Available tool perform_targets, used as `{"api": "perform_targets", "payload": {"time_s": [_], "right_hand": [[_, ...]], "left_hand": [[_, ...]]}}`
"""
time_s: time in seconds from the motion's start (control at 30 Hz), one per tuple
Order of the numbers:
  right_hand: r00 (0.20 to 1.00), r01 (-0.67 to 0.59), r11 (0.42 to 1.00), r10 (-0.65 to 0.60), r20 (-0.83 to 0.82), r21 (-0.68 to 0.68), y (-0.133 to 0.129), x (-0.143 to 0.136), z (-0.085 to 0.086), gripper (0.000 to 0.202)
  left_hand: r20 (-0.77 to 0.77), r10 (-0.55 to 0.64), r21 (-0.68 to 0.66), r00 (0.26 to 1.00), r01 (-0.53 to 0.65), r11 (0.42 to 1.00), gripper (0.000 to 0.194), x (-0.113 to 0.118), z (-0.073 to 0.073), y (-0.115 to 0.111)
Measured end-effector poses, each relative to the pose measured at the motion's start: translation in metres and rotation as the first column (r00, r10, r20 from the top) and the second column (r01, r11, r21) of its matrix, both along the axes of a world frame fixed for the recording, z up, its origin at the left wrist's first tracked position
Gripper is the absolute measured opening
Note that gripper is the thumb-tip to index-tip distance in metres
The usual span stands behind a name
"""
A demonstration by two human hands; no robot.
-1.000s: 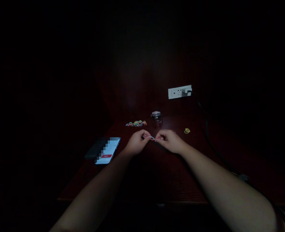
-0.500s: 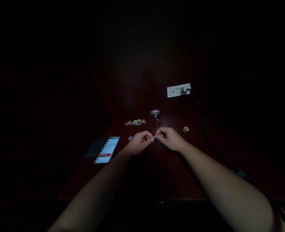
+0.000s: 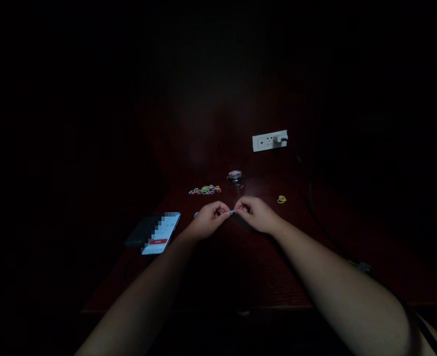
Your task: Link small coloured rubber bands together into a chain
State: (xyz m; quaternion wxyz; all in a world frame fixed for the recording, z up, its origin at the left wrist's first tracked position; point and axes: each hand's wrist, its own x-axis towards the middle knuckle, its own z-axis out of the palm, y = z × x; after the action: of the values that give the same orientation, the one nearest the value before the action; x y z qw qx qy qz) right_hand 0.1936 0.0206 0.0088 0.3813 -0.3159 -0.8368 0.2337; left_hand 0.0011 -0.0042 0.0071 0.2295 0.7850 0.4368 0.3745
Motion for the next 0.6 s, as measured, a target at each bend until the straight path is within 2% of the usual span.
{"api": "perform_targets", "payload": {"time_s": [0.2,0.47,0.6], "right_hand": [[1.000,-0.010,1.000,0.010,0.027,0.002,0.0013,-0.0004,-0.0032,0.015],[0.998,-0.058,0.996,0.059,0.019,-0.065,-0.0040,-0.0025,-0.0004,0.017],[0.997,-0.074,0.990,0.077,0.023,-0.118,-0.0036,-0.0025,-0.0013,0.017]], "left_hand": [[-0.004,0.054,0.034,0.999,-0.053,0.998,0.017,0.0004,-0.0012,0.0024],[0.006,0.130,0.052,0.992,-0.130,0.990,0.014,0.0012,-0.0010,0.0027],[0.006,0.118,0.044,0.993,-0.118,0.992,0.015,0.0010,-0.0013,0.0035]]}}
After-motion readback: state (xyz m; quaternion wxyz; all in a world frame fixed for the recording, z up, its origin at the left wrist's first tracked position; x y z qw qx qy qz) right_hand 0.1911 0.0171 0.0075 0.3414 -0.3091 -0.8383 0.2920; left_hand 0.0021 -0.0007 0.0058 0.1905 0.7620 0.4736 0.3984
